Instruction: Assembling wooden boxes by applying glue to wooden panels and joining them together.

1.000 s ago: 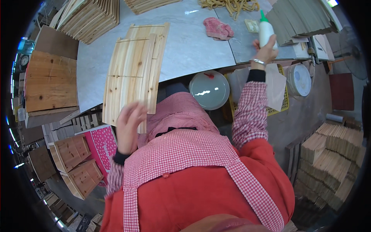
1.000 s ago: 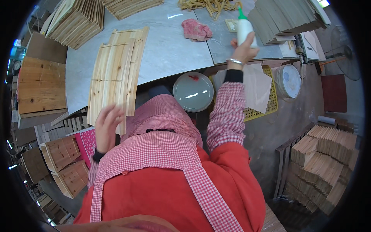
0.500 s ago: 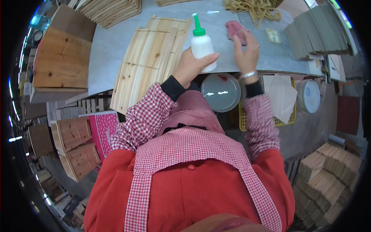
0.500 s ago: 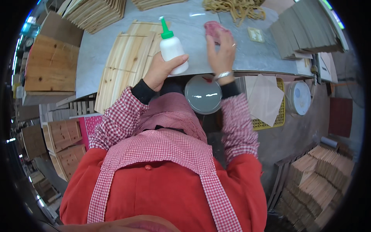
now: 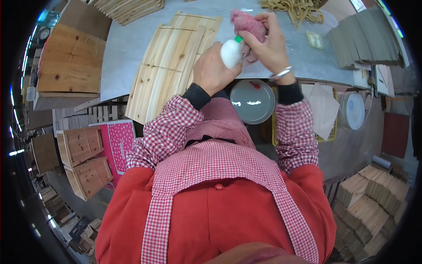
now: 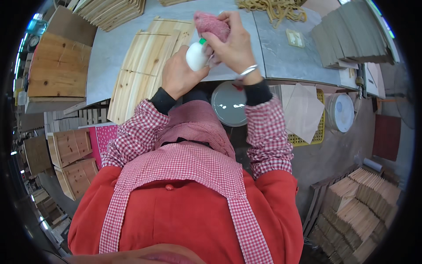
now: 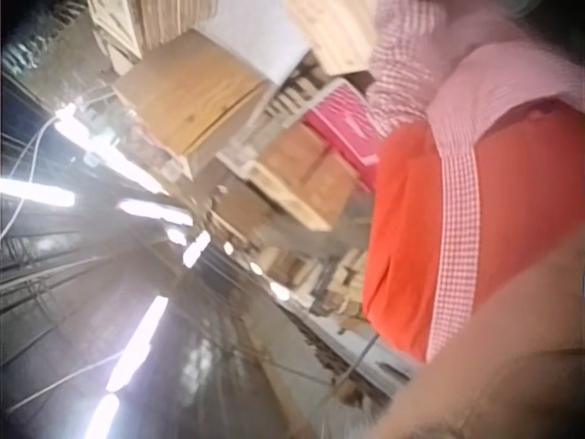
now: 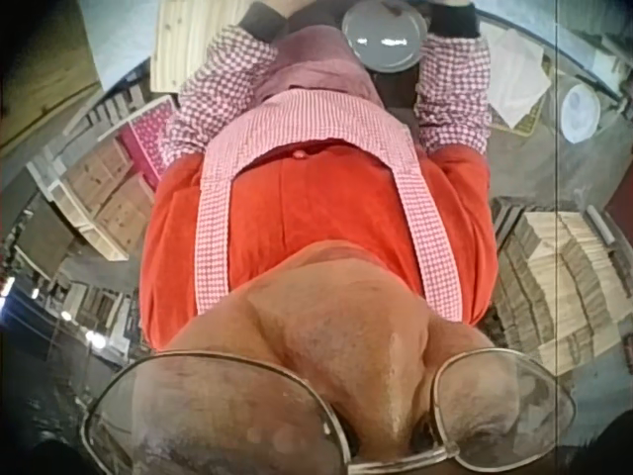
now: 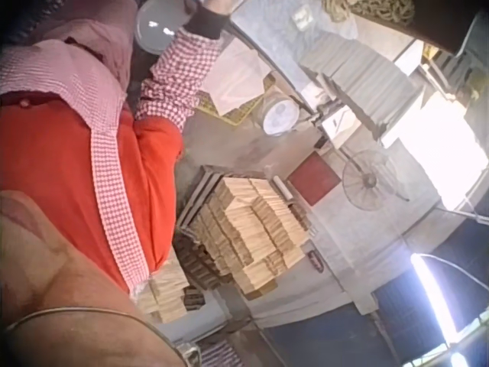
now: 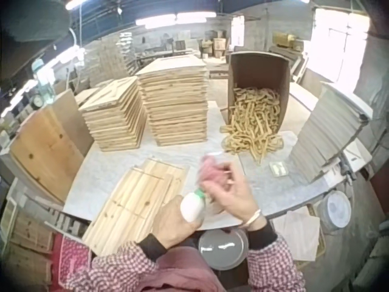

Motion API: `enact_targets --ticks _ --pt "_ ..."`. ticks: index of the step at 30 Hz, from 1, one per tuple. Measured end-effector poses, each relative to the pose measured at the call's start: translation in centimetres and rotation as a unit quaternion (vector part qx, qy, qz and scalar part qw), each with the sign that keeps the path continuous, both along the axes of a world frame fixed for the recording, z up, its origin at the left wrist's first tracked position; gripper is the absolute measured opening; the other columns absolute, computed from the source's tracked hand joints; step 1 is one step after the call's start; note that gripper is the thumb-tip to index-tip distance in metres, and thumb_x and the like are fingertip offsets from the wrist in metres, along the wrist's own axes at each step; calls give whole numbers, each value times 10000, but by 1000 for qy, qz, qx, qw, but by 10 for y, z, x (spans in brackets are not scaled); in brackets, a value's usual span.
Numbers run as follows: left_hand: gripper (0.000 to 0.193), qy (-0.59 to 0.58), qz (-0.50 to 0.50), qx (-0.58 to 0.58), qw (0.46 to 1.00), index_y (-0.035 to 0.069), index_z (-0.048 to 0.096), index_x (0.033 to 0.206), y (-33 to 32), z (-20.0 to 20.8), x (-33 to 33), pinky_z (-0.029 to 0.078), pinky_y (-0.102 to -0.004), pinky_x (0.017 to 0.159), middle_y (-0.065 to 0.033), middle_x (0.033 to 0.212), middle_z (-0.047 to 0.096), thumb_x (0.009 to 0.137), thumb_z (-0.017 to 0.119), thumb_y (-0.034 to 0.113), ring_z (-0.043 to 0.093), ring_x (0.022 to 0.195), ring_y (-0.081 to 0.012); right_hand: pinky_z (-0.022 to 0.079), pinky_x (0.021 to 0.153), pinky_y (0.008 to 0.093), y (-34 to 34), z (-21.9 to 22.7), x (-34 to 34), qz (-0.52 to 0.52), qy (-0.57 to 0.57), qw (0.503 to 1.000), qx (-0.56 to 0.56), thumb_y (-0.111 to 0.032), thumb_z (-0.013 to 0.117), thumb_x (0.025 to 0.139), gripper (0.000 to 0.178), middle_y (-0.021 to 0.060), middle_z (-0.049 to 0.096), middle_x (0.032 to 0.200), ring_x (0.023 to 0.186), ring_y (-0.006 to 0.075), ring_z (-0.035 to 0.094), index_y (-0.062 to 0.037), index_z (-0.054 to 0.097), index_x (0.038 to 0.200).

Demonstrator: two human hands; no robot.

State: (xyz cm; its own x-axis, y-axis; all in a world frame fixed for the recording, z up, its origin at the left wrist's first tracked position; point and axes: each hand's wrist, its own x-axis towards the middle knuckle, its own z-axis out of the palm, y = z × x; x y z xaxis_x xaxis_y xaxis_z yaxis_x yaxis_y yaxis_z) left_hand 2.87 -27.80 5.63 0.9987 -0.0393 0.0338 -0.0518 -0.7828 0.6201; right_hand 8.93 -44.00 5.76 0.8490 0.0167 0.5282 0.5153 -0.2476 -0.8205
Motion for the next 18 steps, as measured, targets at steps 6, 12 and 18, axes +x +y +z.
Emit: enact_targets --ticks 6,12,18 --pt "379 -112 -14 11 994 41 554 914 -5 -11 -4 494 -468 669 -192 833 636 680 735 278 622 790 -380 503 583 308 10 0 -7 -104 108 988 42 -139 721 783 336 124 642 785 663 179 624 2 523 1015" --pt "347 -203 -57 36 977 43 552 905 -11 -9 -7 493 -458 644 -176 803 627 689 730 249 620 764 -375 506 665 369 -35 -25 8 -332 36 940 64 -180 708 794 294 136 640 788 753 243 645 15 559 956" --pt "387 -54 -62 -95 992 30 560 935 0 -5 -27 495 -433 638 -176 804 633 678 752 246 629 732 -364 489 823 449 -148 -63 16 -364 213 878 -225 -345 646 764 436 239 664 924 927 396 629 34 610 976"
